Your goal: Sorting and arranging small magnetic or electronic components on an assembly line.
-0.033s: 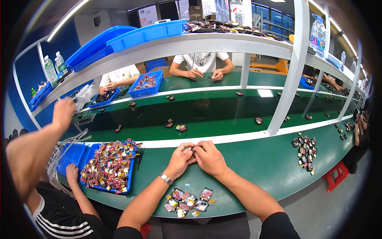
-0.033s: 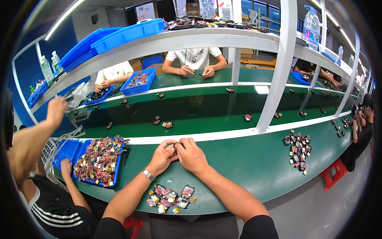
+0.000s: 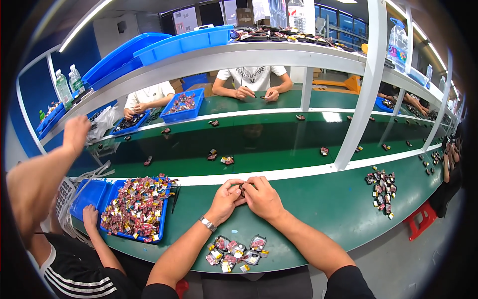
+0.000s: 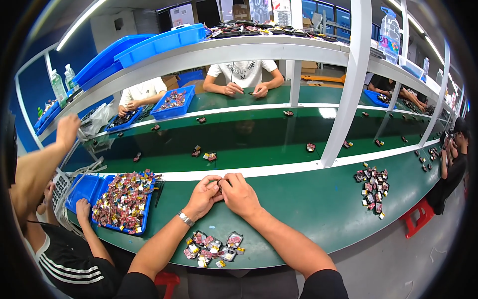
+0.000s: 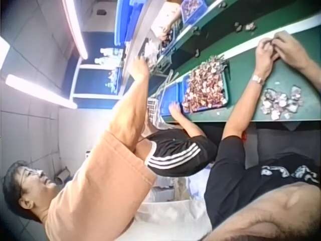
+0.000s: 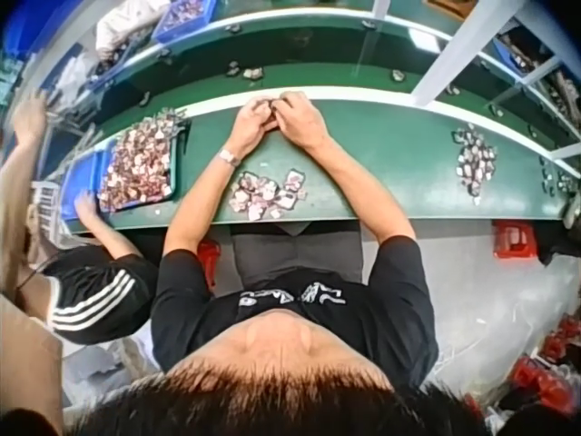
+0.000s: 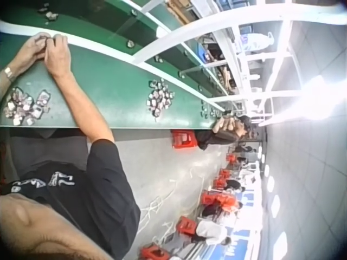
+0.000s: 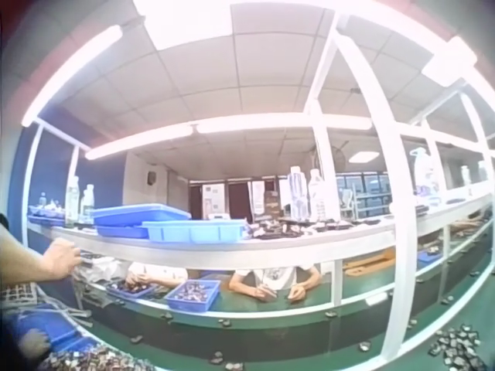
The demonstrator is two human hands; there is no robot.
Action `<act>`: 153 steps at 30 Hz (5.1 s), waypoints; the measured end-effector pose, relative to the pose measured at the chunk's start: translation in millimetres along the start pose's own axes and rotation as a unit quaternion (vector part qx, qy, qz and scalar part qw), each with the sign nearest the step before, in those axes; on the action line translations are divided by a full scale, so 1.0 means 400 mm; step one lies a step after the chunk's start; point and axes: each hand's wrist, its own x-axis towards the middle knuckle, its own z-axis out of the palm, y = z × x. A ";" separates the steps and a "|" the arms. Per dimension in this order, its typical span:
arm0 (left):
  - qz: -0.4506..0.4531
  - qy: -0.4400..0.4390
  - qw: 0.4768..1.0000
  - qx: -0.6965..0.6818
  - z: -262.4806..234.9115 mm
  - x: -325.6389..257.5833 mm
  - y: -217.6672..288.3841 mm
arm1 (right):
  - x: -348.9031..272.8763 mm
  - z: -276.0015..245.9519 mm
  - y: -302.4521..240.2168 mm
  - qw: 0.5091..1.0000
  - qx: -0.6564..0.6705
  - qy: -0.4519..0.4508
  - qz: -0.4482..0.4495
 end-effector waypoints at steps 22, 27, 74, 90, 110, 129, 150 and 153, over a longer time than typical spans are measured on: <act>-0.010 0.027 0.999 0.026 0.018 -0.001 0.000 | -0.012 0.021 0.004 0.998 -0.061 0.012 -0.009; 0.015 0.051 0.997 0.053 0.009 -0.001 -0.013 | -0.010 0.014 -0.003 1.000 -0.013 0.009 -0.002; 0.085 0.085 0.951 0.283 0.009 -0.007 -0.021 | -0.019 0.012 -0.026 0.957 0.221 0.031 0.185; 0.127 0.128 0.937 0.298 -0.036 0.007 0.002 | 0.157 0.055 0.315 0.954 -0.165 -0.066 0.243; -0.108 -0.068 0.989 0.075 -0.015 0.003 0.043 | 0.025 -0.095 0.056 0.965 0.158 -0.207 0.010; -0.058 -0.052 0.996 -0.039 -0.006 0.016 0.001 | 0.004 -0.059 0.016 0.993 0.050 -0.092 0.046; -0.043 -0.076 0.991 0.105 -0.002 -0.004 0.023 | -0.005 -0.047 0.033 0.980 0.105 -0.134 0.107; -0.056 -0.077 0.989 0.113 0.003 -0.008 0.029 | -0.005 -0.054 0.036 0.976 0.117 -0.145 0.110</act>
